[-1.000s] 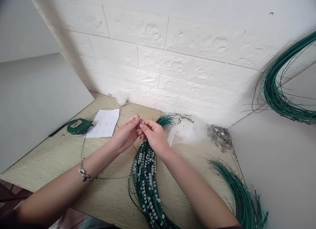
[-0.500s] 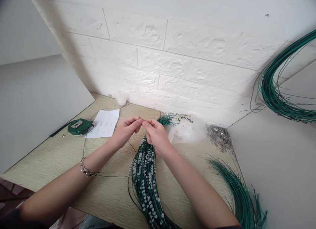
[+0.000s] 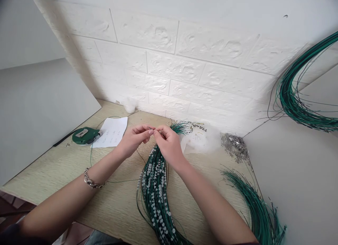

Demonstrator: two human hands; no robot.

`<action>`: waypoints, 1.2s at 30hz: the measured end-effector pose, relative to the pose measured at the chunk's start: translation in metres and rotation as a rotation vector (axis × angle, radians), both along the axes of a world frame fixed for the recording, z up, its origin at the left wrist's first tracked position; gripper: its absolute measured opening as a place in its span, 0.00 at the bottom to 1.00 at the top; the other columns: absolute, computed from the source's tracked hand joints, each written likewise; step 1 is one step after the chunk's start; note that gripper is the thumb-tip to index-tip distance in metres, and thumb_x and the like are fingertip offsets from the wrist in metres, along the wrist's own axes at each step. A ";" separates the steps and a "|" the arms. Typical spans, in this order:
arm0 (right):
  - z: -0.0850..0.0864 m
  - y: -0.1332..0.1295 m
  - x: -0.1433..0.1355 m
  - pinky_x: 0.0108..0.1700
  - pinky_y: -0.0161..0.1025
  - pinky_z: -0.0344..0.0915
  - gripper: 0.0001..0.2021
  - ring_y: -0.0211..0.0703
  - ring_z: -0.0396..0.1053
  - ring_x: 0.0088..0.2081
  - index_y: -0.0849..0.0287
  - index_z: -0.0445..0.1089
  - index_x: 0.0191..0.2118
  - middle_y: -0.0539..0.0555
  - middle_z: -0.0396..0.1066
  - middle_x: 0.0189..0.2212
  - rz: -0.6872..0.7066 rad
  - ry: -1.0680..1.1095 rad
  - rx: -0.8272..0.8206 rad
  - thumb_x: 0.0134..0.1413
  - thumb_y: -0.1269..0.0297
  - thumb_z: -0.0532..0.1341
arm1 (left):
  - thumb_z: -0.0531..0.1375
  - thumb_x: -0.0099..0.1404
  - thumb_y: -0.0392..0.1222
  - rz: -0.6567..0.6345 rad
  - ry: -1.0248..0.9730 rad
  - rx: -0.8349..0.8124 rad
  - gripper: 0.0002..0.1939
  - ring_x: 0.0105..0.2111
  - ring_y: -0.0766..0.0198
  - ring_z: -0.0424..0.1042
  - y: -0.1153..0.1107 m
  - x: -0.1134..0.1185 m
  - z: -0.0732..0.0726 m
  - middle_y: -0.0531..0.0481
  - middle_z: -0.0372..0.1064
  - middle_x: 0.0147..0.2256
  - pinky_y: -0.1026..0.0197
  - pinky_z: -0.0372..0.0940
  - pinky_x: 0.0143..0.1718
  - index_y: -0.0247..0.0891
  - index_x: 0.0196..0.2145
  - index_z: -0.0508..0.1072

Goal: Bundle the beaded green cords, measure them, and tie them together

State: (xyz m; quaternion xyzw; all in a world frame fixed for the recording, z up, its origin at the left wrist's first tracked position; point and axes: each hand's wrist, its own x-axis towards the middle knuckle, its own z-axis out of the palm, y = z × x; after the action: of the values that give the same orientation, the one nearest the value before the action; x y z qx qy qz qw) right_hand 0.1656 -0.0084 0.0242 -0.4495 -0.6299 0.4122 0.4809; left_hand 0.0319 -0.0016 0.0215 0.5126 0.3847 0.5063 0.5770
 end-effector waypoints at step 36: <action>0.001 -0.002 -0.002 0.20 0.30 0.50 0.09 0.29 0.51 0.18 0.59 0.62 0.27 0.46 0.59 0.20 -0.051 0.155 -0.088 0.47 0.58 0.56 | 0.64 0.48 0.34 -0.072 -0.423 -0.258 0.06 0.19 0.79 0.60 0.000 0.003 -0.007 0.55 0.65 0.19 0.74 0.56 0.22 0.35 0.28 0.74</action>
State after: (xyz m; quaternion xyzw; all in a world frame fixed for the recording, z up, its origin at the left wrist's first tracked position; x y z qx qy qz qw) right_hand 0.1640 -0.0105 0.0252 -0.4529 -0.5606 0.4605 0.5183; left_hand 0.0354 -0.0013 0.0144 0.3308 0.2984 0.5281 0.7230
